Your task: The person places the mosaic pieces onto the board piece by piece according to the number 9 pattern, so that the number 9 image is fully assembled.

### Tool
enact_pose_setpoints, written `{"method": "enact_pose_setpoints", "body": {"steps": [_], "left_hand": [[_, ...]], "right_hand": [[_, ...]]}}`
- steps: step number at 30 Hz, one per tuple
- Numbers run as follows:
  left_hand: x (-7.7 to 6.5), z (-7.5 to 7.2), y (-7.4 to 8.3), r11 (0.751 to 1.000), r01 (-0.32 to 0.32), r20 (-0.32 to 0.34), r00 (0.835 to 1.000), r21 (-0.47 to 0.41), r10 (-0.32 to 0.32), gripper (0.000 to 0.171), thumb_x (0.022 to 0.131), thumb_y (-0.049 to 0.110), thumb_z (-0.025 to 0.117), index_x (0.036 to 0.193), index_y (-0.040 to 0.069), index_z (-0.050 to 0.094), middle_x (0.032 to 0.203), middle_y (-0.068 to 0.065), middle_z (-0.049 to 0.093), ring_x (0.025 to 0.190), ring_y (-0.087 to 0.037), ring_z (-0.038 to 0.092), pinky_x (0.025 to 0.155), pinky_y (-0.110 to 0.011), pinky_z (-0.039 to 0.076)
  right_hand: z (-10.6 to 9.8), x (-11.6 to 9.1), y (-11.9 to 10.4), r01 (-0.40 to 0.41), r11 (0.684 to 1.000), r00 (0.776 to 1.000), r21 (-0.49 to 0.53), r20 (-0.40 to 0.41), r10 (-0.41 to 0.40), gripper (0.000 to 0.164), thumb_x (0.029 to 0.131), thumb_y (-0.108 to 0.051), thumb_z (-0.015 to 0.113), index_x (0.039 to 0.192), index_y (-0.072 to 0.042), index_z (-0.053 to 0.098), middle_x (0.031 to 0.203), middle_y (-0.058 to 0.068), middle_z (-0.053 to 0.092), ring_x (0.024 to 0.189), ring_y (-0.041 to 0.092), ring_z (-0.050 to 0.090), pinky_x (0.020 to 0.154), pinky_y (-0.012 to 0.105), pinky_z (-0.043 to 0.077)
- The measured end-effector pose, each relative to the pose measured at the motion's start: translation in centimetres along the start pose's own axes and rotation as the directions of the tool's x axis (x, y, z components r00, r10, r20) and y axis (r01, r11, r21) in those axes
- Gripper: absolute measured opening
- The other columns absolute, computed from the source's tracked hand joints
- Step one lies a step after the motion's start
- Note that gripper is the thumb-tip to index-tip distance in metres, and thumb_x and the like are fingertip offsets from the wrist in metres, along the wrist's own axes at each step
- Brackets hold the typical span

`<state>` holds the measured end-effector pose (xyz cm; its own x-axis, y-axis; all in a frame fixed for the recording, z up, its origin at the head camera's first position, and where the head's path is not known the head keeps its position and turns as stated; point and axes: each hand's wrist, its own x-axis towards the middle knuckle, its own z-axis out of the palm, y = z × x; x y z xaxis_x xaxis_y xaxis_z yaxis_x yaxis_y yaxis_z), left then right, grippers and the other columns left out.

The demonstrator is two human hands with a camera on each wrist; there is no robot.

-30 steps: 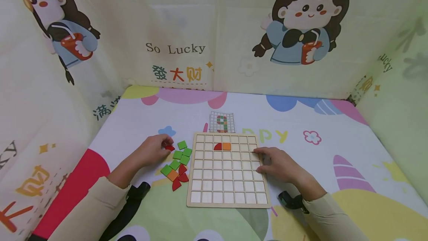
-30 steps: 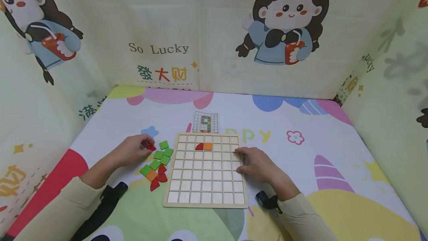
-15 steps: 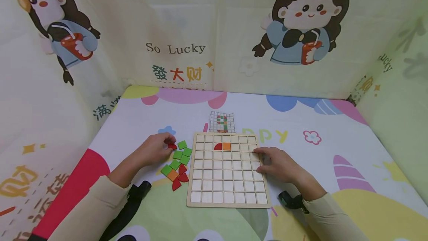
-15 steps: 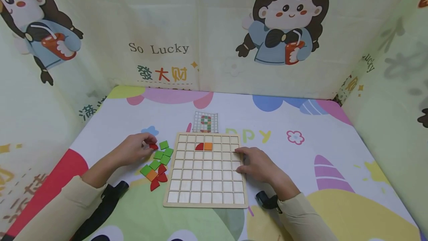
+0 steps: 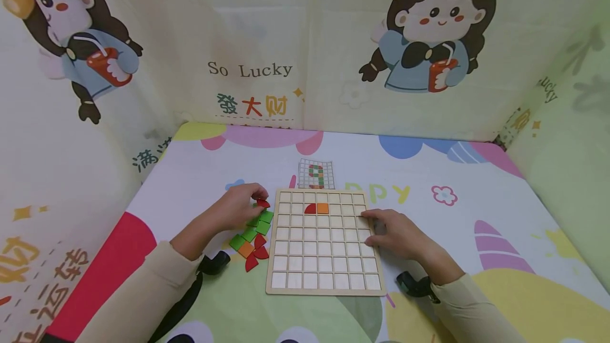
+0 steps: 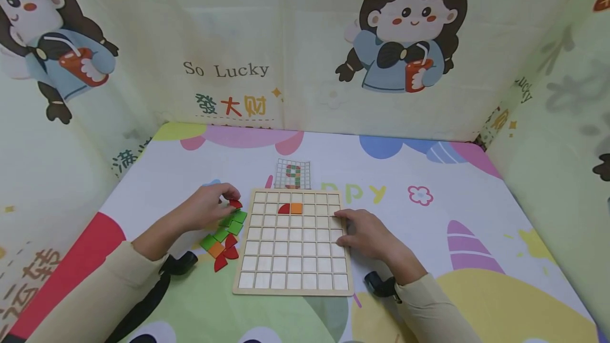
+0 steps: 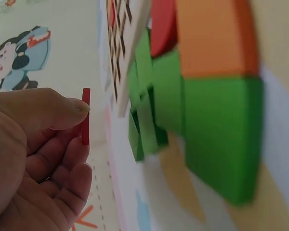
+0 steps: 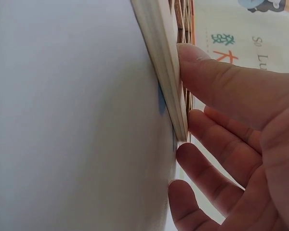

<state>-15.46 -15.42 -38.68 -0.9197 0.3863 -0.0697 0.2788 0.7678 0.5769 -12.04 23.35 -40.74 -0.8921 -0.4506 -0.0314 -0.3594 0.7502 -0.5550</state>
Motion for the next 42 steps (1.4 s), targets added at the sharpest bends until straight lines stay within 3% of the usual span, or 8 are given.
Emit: {"method": "enact_pose_setpoints", "body": {"steps": [21,42], "left_hand": [[3.0,1.8,5.2,0.994,-0.033,0.076,0.996,-0.106,0.041,0.029,0.09,0.008,0.073,0.118,0.002,0.064,0.112,-0.005,0.065,0.108,-0.023,0.058,0.092,-0.036,0.053],[4.8,3.5,7.5,0.977,-0.166,0.117,0.976,-0.132,0.182,0.026,0.092,0.004,0.071,0.116,0.001,0.064,0.108,-0.004,0.066,0.104,-0.021,0.06,0.095,-0.035,0.05]], "right_hand": [[0.0,0.0,-0.2,-0.022,1.0,1.0,0.009,0.013,0.022,0.056,0.082,-0.019,0.082,0.132,-0.003,0.061,0.132,0.018,0.06,0.125,0.042,0.051,0.1,0.057,0.041],[-0.2,-0.1,-0.4,-0.024,1.0,1.0,0.001,0.014,0.024,0.056,0.083,-0.018,0.082,0.132,-0.003,0.061,0.131,0.018,0.061,0.125,0.042,0.051,0.101,0.057,0.04]]}}
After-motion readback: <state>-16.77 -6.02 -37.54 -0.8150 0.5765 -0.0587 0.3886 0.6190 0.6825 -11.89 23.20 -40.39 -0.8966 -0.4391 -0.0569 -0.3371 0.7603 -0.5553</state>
